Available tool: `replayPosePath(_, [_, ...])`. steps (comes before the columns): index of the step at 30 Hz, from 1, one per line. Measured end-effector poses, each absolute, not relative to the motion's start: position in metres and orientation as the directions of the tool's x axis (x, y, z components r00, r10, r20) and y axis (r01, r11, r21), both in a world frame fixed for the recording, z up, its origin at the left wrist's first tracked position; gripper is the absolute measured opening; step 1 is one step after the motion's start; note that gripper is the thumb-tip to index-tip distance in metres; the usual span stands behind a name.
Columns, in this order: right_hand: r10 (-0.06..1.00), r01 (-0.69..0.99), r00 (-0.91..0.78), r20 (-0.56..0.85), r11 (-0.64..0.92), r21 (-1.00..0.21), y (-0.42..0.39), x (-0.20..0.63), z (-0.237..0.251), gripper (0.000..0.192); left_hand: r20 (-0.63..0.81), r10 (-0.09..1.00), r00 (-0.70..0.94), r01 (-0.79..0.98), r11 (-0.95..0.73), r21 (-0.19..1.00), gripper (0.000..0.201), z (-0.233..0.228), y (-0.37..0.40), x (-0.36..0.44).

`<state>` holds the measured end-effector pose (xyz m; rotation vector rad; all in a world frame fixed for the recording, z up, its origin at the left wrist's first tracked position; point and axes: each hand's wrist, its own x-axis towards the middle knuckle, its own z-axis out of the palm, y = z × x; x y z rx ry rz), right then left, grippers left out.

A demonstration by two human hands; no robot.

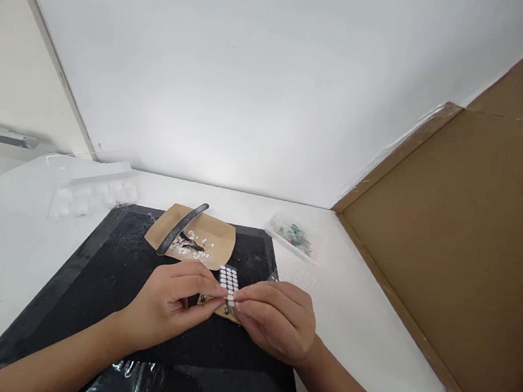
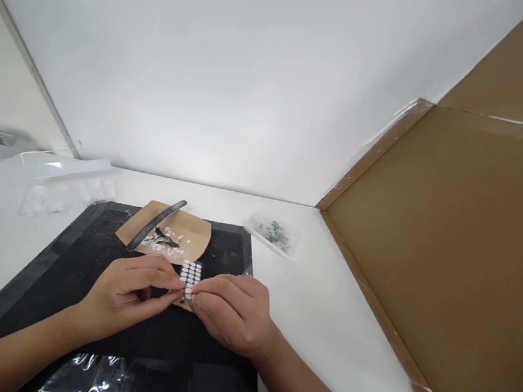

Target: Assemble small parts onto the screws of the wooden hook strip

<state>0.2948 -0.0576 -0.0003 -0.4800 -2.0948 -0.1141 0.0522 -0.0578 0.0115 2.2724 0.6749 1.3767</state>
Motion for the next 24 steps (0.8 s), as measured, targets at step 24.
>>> replayPosePath(24, [0.403,0.569,-0.547,0.734,0.822,-0.028,-0.037,0.315,0.006,0.013,0.366,0.868,0.335,0.134,-0.429,0.893,0.013,0.007,-0.058,0.046])
